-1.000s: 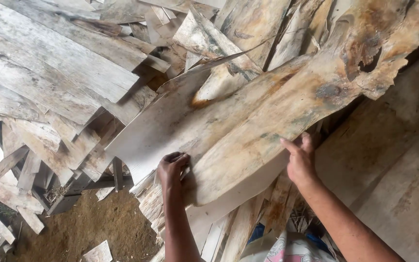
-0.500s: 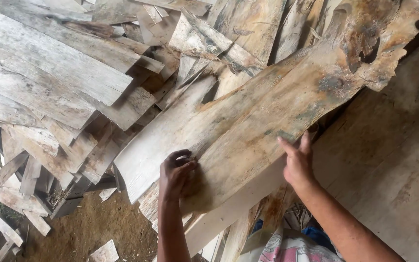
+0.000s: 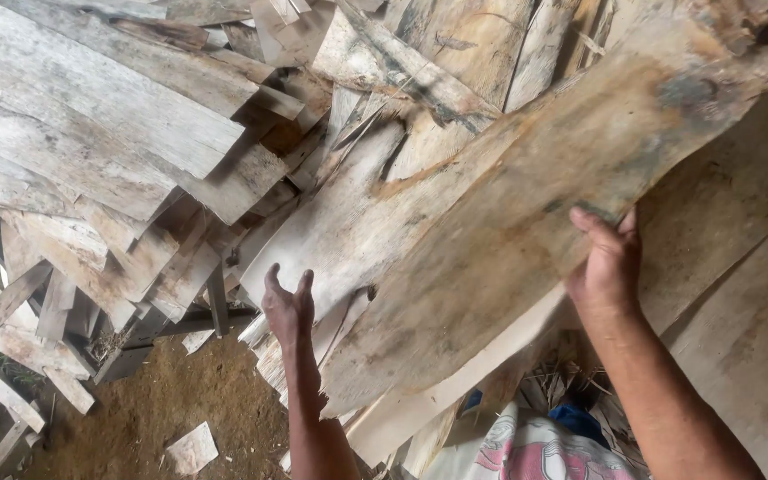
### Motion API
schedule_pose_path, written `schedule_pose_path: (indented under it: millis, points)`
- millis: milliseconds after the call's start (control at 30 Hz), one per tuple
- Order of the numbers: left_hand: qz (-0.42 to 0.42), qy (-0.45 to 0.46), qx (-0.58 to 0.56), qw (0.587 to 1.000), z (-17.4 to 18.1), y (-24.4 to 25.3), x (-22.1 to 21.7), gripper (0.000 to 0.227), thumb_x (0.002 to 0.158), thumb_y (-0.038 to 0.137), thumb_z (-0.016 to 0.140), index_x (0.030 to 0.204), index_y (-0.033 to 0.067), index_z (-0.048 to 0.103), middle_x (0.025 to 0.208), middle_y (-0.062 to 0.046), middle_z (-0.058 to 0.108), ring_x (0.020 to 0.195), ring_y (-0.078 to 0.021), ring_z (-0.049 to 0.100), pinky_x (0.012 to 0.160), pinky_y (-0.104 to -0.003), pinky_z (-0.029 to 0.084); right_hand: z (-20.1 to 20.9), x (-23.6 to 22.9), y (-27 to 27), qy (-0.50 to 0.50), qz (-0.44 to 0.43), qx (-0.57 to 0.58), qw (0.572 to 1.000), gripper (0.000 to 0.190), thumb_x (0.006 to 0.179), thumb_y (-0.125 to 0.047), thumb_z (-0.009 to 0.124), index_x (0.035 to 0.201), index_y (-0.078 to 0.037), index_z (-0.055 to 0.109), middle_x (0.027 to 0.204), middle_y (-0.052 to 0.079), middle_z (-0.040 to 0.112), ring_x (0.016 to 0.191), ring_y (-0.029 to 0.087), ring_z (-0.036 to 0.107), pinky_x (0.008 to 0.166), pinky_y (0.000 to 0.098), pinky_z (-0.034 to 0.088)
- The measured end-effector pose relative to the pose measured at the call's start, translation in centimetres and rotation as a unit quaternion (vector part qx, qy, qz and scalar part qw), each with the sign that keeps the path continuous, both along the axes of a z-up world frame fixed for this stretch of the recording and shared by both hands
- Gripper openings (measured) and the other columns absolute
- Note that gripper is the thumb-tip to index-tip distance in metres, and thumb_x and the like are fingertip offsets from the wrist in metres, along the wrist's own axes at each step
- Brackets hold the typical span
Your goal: Trim large pieces of bark or wood veneer into uniform strips using a lever-operated cutter.
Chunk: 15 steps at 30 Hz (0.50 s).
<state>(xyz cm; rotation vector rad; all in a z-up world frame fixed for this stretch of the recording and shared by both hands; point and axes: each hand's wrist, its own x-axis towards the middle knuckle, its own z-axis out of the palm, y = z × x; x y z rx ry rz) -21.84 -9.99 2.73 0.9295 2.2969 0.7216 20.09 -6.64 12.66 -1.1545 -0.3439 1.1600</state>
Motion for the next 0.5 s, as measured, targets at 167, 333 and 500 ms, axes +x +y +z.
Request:
schedule_pose_path:
  millis: [167, 333, 500]
  points:
    - [0.092, 0.068, -0.032, 0.993, -10.1, -2.1, -5.9, 0.112, 0.083, 0.054, 0.081, 0.159, 0.0013, 0.018, 0.164, -0.030, 0.018, 0.147, -0.0491, 0.024, 0.116, -0.063, 0.026, -4.4, -0.4, -1.5, 0.063, 0.032, 0.042, 0.997, 0.079, 0.081, 0.001, 0.071, 0.152, -0.005, 0.036, 0.129, 0.014, 0.065, 0.114, 0.027, 0.069, 0.096, 0.0450, 0.064]
    - [0.073, -0.073, 0.254, 0.962, -7.8, -4.0, -6.9, 0.106, 0.076, 0.048, 0.081, 0.150, -0.0108, 0.033, 0.149, -0.028, 0.050, 0.136, -0.0381, 0.053, 0.119, -0.050, 0.043, -11.2, -5.4, -0.6, -0.004, 0.095, -0.106, 0.990, 0.080, 0.086, -0.004, 0.075, 0.152, -0.005, 0.030, 0.125, 0.014, 0.067, 0.099, 0.024, 0.060, 0.082, 0.0331, 0.052]
    - [0.345, -0.294, 0.200, 0.868, -5.0, -5.2, -8.2, 0.065, 0.092, 0.034, 0.067, 0.144, -0.0003, 0.049, 0.142, -0.021, 0.058, 0.128, -0.0273, 0.061, 0.103, -0.041, 0.057, -12.1, -10.0, 3.1, 0.046, 0.170, 0.018, 0.984, 0.050, 0.086, -0.002, 0.076, 0.119, -0.001, 0.039, 0.107, 0.012, 0.065, 0.109, 0.016, 0.068, 0.098, 0.0234, 0.056]
